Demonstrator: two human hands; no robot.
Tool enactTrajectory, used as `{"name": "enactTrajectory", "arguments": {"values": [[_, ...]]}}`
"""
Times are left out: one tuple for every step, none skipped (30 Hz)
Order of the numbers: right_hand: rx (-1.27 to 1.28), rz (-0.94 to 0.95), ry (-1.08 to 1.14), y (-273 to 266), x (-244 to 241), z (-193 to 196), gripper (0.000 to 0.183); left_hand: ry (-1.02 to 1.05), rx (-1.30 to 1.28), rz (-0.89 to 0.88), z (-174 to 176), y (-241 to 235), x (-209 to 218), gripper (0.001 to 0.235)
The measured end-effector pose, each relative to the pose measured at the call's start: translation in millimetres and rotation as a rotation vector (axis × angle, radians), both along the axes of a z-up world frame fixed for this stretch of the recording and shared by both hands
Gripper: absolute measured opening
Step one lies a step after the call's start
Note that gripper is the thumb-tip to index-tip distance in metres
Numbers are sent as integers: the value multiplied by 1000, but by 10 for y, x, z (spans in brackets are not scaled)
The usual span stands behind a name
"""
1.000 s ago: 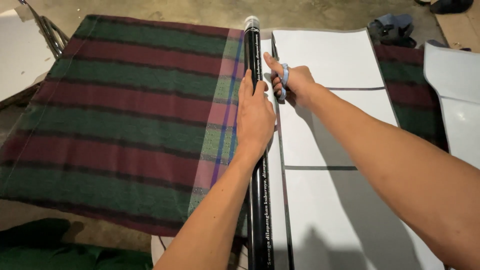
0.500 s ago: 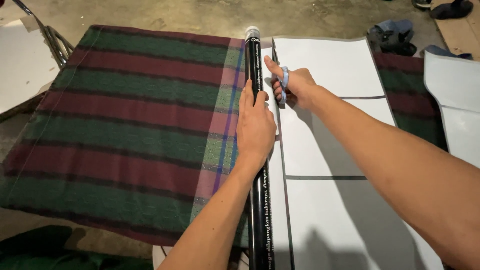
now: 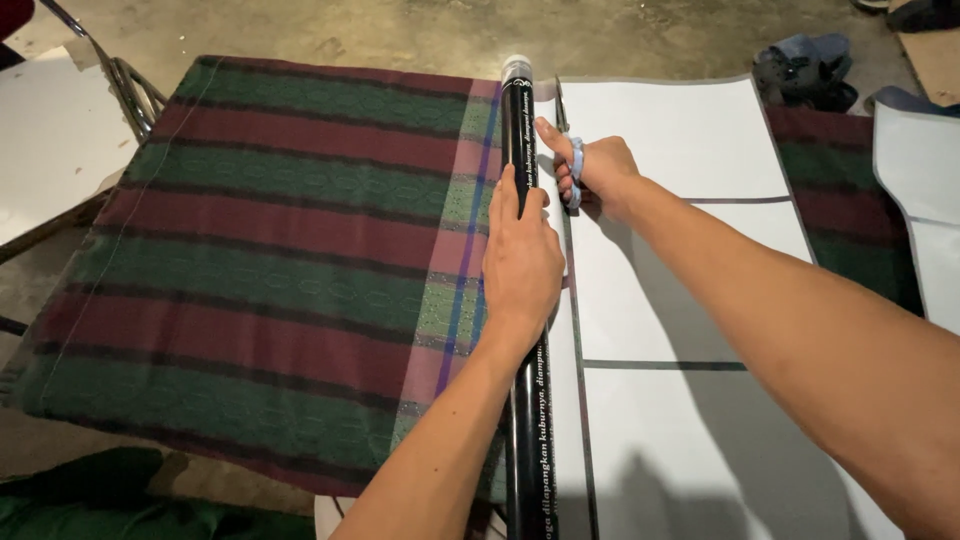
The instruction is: The person uses scissors to cut a long roll of white material that is wrapped around a black cylindrical tube. They hold the tube steady with one hand while cutting along its length with the other, separating the material into sections.
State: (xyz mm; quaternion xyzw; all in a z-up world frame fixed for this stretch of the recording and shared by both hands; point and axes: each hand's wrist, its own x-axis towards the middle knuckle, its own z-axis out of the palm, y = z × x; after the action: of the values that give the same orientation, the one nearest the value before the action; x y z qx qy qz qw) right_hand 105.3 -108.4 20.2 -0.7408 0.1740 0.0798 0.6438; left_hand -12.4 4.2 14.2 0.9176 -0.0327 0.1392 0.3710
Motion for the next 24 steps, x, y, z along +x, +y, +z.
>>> {"name": "enactTrajectory", "arguments": {"values": [[0,1,1,9,-22,45,60,1,0,1,11,-4,0,16],[3,-10,5,20,-44,89,60,-1,5,6,20,-8,0,16],[7,-21,11,32,-75,122,60,-1,11,12,23,-9,-10,16],[8,-21,16,13,-21,74,60,4,12,12,25,-12,-23,16],[-3,-19,8,6,50,40,61,6,3,5,35,-8,-22,16],[-13,-16,1,3,119,7,62,8,-6,-2,46,-1,-23,17],[-12,-12,4,25,119,110,62,11,-5,2,48,-6,-12,17],[7,-13,96,48,119,216,56,33,-38,1,52,-12,-2,22],[26,-14,185,63,131,338,51,50,-73,-2,66,-22,22,26],[27,-10,184,51,141,321,51,49,-72,1,72,-12,21,26],[-14,-20,101,20,148,313,54,75,-54,2,80,-16,22,28],[-55,-30,17,-14,153,305,58,101,-37,2,88,-24,21,29],[-58,-36,15,-39,96,353,58,98,-40,-4,30,-23,43,29],[-195,-41,-61,-67,36,400,62,2,7,26,-30,-26,64,27],[-334,-49,-135,-104,-32,447,67,-95,52,54,-91,-38,79,25],[-338,-57,-138,-266,-30,263,67,-98,48,46,-57,-22,53,25],[-499,-42,-272,-432,-23,88,58,-141,97,45,-17,-9,34,17],[-662,-25,-406,-604,-17,-83,51,-184,147,43,25,2,14,11],[-666,-38,-409,-663,-171,-75,51,-193,144,32,-35,-14,28,11],[-759,-49,-412,-719,-325,-68,49,-294,184,23,-94,-30,44,11],[-850,-55,-414,-756,-472,-69,48,-394,224,20,-157,-34,59,13],[-854,-64,-418,-774,-625,-25,48,-402,220,14,-216,-87,85,13],[-940,-81,-323,-781,-782,17,37,-394,232,-27,-273,-132,105,14],[-1024,-99,-227,-791,-939,56,29,-386,245,-68,-329,-182,125,15]]}}
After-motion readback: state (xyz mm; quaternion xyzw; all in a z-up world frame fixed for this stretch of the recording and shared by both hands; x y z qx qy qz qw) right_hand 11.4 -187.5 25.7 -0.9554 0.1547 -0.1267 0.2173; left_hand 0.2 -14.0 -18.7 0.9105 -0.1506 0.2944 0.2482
